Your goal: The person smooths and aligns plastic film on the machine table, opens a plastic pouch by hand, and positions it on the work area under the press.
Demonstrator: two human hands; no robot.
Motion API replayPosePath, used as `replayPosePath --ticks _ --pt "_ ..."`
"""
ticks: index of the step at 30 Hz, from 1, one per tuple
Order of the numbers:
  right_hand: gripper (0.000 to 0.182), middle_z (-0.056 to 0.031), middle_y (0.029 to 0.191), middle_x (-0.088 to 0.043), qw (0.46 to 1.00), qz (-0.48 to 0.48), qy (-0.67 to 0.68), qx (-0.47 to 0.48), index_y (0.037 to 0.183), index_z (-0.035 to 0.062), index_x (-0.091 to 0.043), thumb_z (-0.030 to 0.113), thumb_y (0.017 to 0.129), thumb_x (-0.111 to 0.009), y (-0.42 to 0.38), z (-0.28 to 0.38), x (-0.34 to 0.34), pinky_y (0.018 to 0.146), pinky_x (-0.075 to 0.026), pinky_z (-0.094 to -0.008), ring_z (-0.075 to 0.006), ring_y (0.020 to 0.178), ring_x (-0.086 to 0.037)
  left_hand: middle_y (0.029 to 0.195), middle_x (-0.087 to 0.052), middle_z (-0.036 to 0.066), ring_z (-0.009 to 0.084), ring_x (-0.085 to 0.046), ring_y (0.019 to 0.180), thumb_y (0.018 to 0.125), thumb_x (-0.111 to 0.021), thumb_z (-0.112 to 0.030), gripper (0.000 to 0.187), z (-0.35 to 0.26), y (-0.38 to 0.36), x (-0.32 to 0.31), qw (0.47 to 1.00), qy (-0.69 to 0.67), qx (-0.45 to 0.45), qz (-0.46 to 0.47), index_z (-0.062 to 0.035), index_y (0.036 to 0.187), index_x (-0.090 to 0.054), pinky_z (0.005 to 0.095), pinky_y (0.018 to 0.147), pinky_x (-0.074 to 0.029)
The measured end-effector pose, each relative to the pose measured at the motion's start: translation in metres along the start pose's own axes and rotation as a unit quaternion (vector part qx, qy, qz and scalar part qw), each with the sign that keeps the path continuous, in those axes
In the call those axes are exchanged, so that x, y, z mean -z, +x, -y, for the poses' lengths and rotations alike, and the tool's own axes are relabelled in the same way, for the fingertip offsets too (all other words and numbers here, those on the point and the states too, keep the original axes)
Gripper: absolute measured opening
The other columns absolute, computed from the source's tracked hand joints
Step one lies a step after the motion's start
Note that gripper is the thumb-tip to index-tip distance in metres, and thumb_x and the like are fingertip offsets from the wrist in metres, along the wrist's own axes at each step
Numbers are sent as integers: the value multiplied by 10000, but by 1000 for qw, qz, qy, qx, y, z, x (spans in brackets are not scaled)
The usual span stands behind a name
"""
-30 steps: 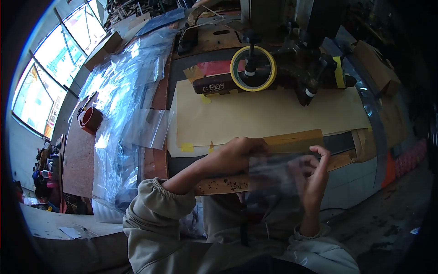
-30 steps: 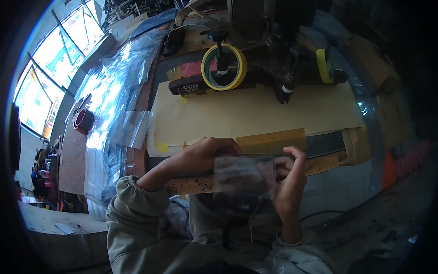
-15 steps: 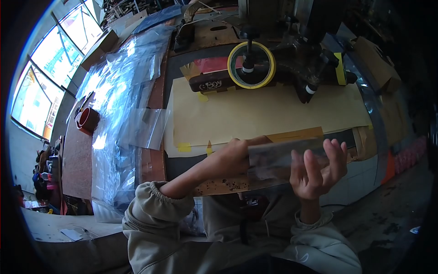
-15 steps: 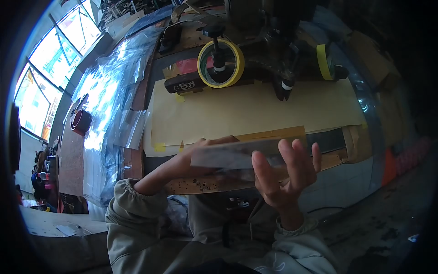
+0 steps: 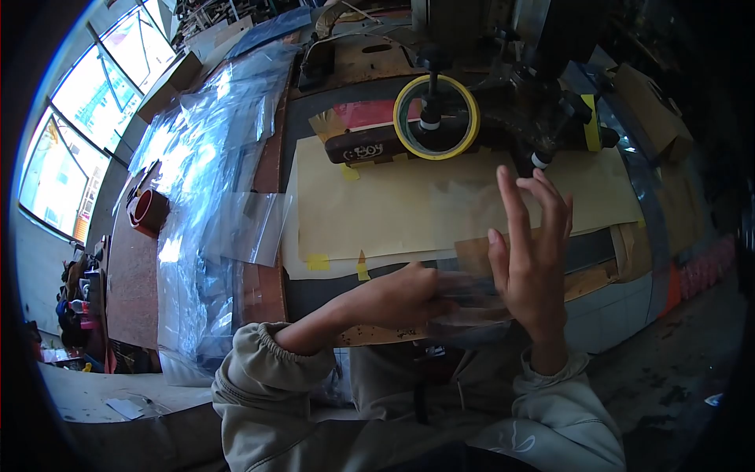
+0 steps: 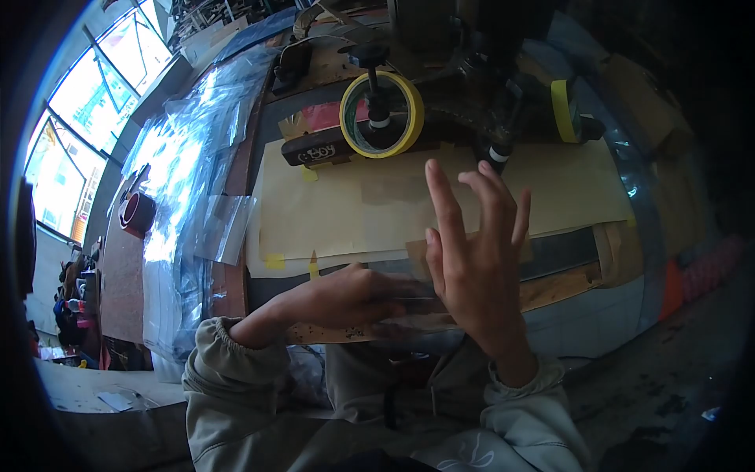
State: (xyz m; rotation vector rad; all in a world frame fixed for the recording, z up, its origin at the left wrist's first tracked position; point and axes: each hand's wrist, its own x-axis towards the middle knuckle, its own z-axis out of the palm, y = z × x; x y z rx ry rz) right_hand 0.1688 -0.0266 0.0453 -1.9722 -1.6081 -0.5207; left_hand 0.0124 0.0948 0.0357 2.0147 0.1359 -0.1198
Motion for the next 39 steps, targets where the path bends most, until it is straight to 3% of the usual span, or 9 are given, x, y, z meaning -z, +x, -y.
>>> replayPosePath --ticks 4,7,16,22,31,34,37,38,39 --pt "554 -142 1279 -476 983 141 15 119 1407 37 -473 140 879 -607 16 -15 -29 1064 -340 -570 -267 1248 -480 823 -697 192 223 -721 719 922 -627 -135 420 -5 0 -3 976 -168 120 73 25 1284 -484 361 686 -568" --pt "471 -134 1234 -512 964 163 86 194 1338 7 -543 124 884 -589 22 -26 -54 990 -391 -516 -255 1175 -515 882 -675 123 184 -696 738 935 -668 -182 502 -16 -2 -3 944 -274 185 15 3 1312 -394 283 672 -532" --pt "377 -144 1164 -549 984 77 21 160 1233 11 -616 132 876 -605 17 -36 -65 962 -385 -475 -275 1108 -527 711 -640 176 302 -690 728 835 -783 -251 765 3 -6 -23 973 5 79 -218 -10 1396 -323 372 688 -516" --pt "293 -150 1167 -550 982 79 77 152 1120 2 -608 90 841 -634 18 -36 -66 950 -394 -480 -298 1094 -539 642 -651 134 302 -682 643 804 -786 -376 697 -11 -11 6 927 294 132 -195 -27 1319 -472 389 637 -514" --pt "260 -150 1110 -563 981 69 92 155 1044 -7 -599 49 792 -624 18 -34 -63 936 -400 -491 -299 1076 -549 578 -603 80 280 -619 529 752 -795 -478 787 7 0 -3 869 373 93 -312 -33 1335 -510 396 673 -484" --pt "270 -150 1099 -560 978 52 81 183 1046 -5 -597 39 782 -636 17 -37 -65 934 -407 -485 -297 1061 -558 804 -659 133 278 -655 744 753 -793 -458 814 5 1 4 854 403 120 -307 -36 1380 -492 385 739 -474" --pt "272 -143 1080 -554 976 48 114 178 1042 0 -606 29 775 -650 17 -37 -67 918 -419 -469 -289 1035 -566 1155 -591 208 271 -579 1082 744 -780 -421 804 7 1 13 851 416 101 -304 16 1355 -492 428 816 -423" --pt "271 -139 1072 -552 975 49 134 171 1039 1 -611 26 773 -655 17 -36 -67 911 -423 -463 -286 1024 -568 1339 -470 201 295 -466 1236 745 -776 -410 776 10 2 15 881 359 123 -282 -58 1379 -500 467 919 -387" --pt "259 -135 1061 -552 975 48 156 152 1027 3 -617 29 773 -660 17 -34 -66 899 -428 -459 -284 1017 -567 1356 -468 188 298 -469 1243 757 -768 -407 754 17 3 16 881 366 78 -289 -73 1379 -503 473 945 -376"
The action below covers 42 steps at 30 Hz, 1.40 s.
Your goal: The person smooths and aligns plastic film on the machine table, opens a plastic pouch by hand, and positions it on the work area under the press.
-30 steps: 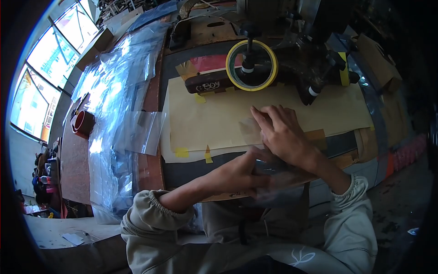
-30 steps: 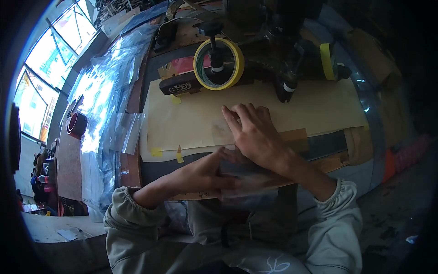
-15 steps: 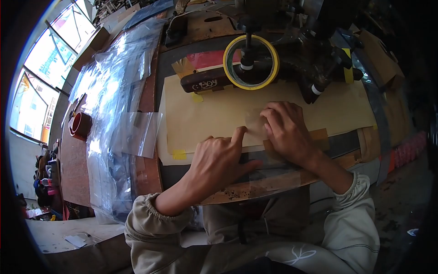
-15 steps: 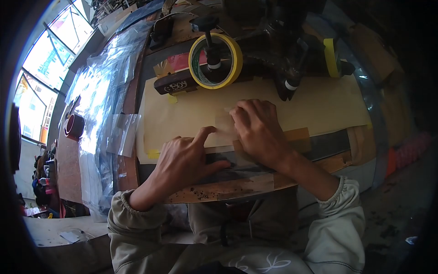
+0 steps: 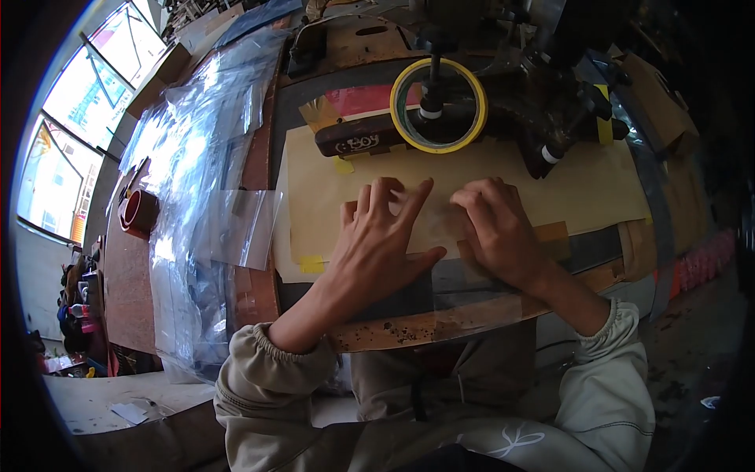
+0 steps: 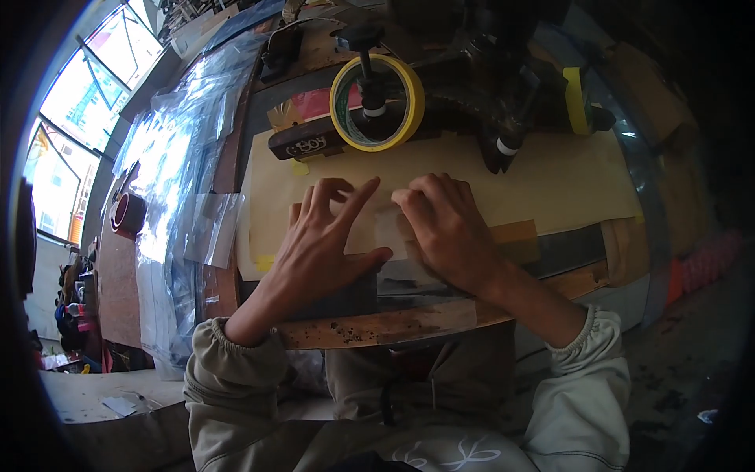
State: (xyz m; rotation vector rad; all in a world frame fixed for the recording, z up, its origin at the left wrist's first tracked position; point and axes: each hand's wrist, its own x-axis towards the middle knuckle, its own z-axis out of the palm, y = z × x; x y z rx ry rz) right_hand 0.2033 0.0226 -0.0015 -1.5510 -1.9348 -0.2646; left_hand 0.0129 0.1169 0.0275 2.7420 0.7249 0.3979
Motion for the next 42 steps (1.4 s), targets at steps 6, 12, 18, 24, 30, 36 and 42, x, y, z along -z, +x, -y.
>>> replayPosePath --ticks 6,12,18,24,30,36,42 --pt "170 -114 1020 -555 998 22 -58 -33 951 9 -626 48 790 -662 2 7 11 858 -443 -449 -274 991 -566 1469 -484 73 266 -440 1357 821 -741 -415 664 12 6 0 993 -51 -81 68 -153 1393 -527 469 1116 -276" --pt "80 -140 1038 -636 979 -4 -172 110 853 35 -606 85 807 -649 -6 10 22 932 -498 -454 -279 1021 -631 1445 -514 50 270 -418 1365 926 -456 -655 691 11 1 3 995 43 -83 36 -116 1338 -585 598 1100 -206" --pt "238 -153 1114 -673 984 150 10 97 890 18 -599 252 912 -640 -37 59 81 853 -519 -471 -294 989 -666 1471 -454 117 333 -406 1318 912 -480 -660 824 4 -4 -7 991 114 -64 -21 7 1396 -478 592 1086 -211" --pt "435 -174 1136 -636 975 72 188 -95 972 -15 -603 415 918 -646 -30 42 70 840 -506 -454 -313 999 -628 1463 -395 236 310 -394 1294 850 -589 -599 920 -2 -2 -27 990 118 -61 -52 118 1393 -397 576 1051 -269" --pt "569 -275 1379 -484 985 68 -39 -152 1287 -71 -527 327 902 -658 -44 57 21 1098 -361 -511 -405 1335 -434 1472 -371 267 333 -384 1324 925 -542 -501 797 -11 -1 -29 991 110 -53 -55 103 1418 -376 560 1088 -232" --pt "597 -243 1401 -492 980 99 -96 -142 1311 -70 -511 365 917 -620 -38 49 26 1143 -285 -546 -359 1349 -442 1437 -419 290 386 -415 1352 957 -548 -361 624 -23 -17 -26 994 3 -106 -8 73 1388 -429 507 1132 -287" --pt "584 -246 1396 -503 983 91 -74 -139 1305 -81 -506 345 922 -619 -26 29 16 1143 -296 -524 -368 1341 -452 1527 -300 282 392 -270 1450 956 -535 -398 664 -18 -14 -23 994 19 -107 16 31 1438 -382 560 1164 -221"
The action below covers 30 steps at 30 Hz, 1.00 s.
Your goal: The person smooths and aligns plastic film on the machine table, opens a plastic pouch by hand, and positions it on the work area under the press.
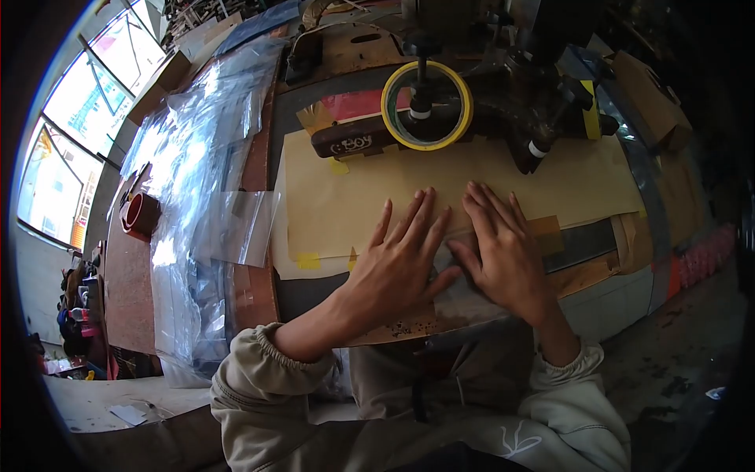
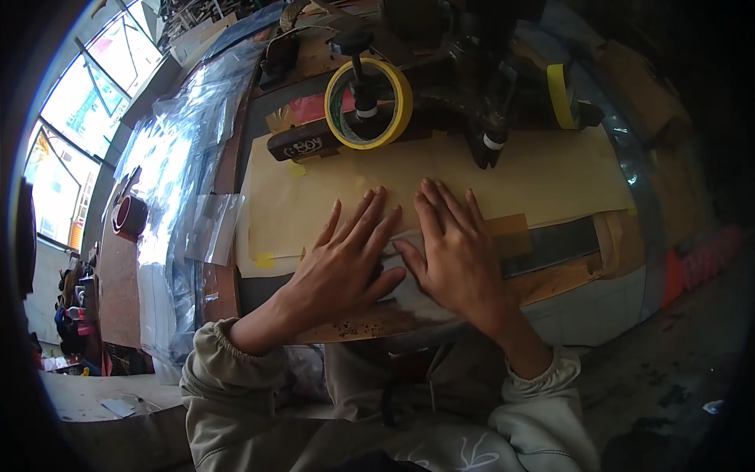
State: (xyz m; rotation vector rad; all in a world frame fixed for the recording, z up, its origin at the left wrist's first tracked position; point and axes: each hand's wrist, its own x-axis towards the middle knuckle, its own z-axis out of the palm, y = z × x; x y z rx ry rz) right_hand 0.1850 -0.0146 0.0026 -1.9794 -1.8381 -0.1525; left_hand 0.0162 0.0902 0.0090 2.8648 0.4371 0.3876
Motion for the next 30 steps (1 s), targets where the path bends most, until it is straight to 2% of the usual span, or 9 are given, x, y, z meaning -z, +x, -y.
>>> replayPosePath --ticks 1,7,10,20,30 --pt "578 -249 1393 -504 1000 0 5 -3 1301 -83 -508 339 922 -620 3 -1 -1 1140 -303 -520 -370 1339 -453 1547 -259 277 394 -250 1457 935 -555 -402 691 2 1 -2 1000 7 6 6 6 1459 -361 582 1157 -219" --pt "555 -275 1381 -502 999 -24 17 -12 1289 -99 -508 316 935 -608 3 3 -6 1129 -323 -512 -384 1334 -455 1461 -379 266 394 -365 1387 886 -616 -285 599 -7 2 6 999 -19 42 -11 -13 1394 -453 534 1134 -300" --pt "552 -290 1378 -496 999 -27 21 -18 1286 -108 -504 318 946 -592 3 4 -8 1126 -331 -509 -394 1334 -450 1408 -431 262 386 -418 1344 875 -630 -240 551 -7 2 5 999 -30 19 -31 -5 1353 -487 517 1113 -340" --pt "560 -341 1353 -486 998 -26 27 -43 1290 -145 -470 301 965 -569 8 12 -10 1113 -370 -469 -444 1312 -452 1400 -450 296 411 -422 1351 874 -590 -176 513 -3 1 1 999 -17 -2 -51 32 1329 -479 541 1132 -315" --pt "557 -344 1349 -488 999 -24 26 -40 1283 -148 -473 291 959 -582 8 12 -10 1095 -398 -460 -445 1305 -458 1409 -449 302 410 -412 1365 884 -565 -187 509 -3 1 1 999 -13 1 -44 33 1333 -470 555 1133 -299"
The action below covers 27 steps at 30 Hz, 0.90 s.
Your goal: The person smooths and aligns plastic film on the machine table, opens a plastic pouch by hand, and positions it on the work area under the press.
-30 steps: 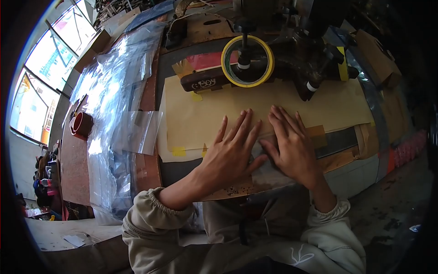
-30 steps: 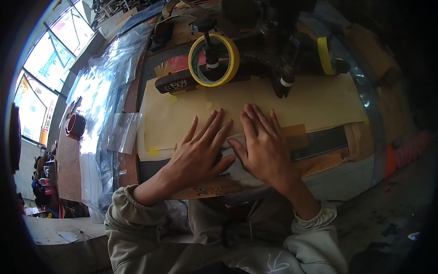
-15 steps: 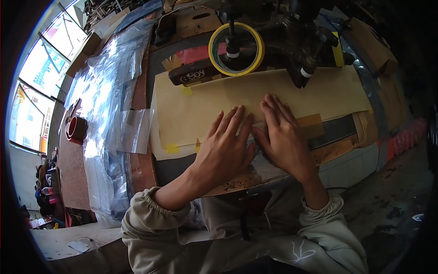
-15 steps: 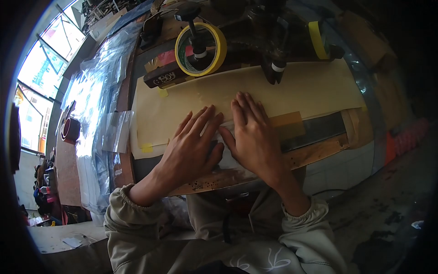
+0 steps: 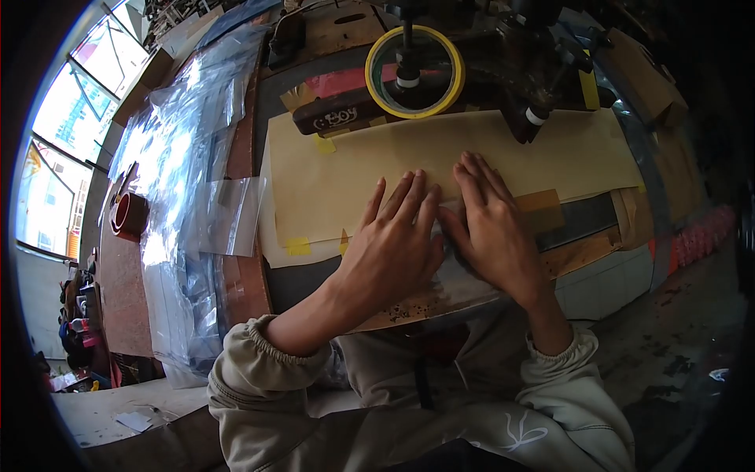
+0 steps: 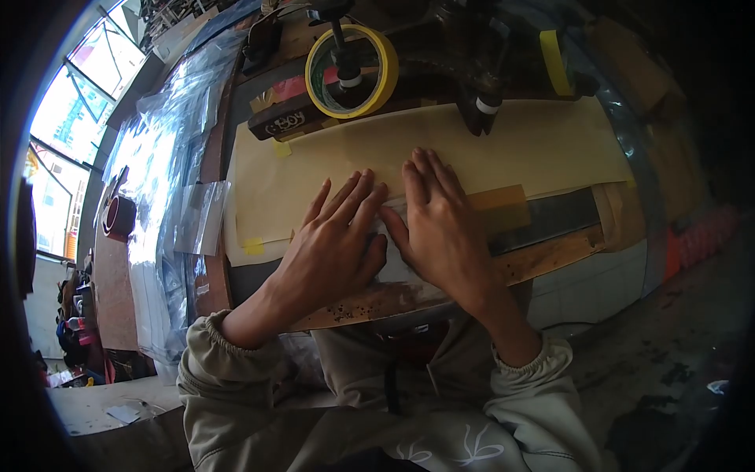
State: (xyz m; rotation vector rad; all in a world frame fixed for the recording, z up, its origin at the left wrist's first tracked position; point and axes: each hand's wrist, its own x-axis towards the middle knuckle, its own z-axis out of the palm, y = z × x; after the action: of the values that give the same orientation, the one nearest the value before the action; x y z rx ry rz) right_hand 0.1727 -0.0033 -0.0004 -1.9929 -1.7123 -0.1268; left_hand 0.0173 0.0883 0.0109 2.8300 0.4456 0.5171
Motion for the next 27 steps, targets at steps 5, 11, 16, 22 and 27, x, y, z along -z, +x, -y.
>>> replayPosePath --ticks 5,11,16,22,27 --pt "577 -342 1347 -489 1000 1 -2 0 1293 -143 -461 307 955 -592 5 -4 -3 1099 -398 -453 -441 1304 -460 1434 -432 293 401 -398 1377 897 -548 -201 507 5 3 -1 1000 2 9 2 26 1343 -467 557 1132 -295" --pt "602 -334 1357 -484 999 10 -41 28 1305 -146 -447 323 957 -591 13 -10 -6 1107 -394 -442 -432 1304 -462 1466 -413 267 375 -381 1394 923 -517 -208 493 7 4 -1 1000 8 23 4 18 1357 -462 562 1131 -291" --pt "611 -333 1355 -487 999 7 -29 27 1299 -147 -447 337 956 -593 16 -14 -10 1113 -389 -435 -428 1307 -459 1473 -410 255 362 -375 1401 932 -505 -213 492 9 6 -2 999 25 25 2 7 1369 -454 568 1137 -276" --pt "624 -333 1359 -484 1000 6 -18 16 1307 -146 -443 344 954 -596 17 -14 -10 1105 -401 -432 -426 1307 -459 1458 -416 250 349 -379 1396 935 -527 -233 524 10 7 -1 999 32 17 7 33 1377 -434 609 1114 -282" --pt "615 -329 1356 -487 1000 -2 -20 17 1295 -143 -449 339 947 -607 19 -15 -12 1095 -413 -431 -424 1303 -464 1492 -392 237 349 -349 1418 950 -490 -224 495 11 9 1 999 30 30 22 -3 1390 -432 575 1141 -267"
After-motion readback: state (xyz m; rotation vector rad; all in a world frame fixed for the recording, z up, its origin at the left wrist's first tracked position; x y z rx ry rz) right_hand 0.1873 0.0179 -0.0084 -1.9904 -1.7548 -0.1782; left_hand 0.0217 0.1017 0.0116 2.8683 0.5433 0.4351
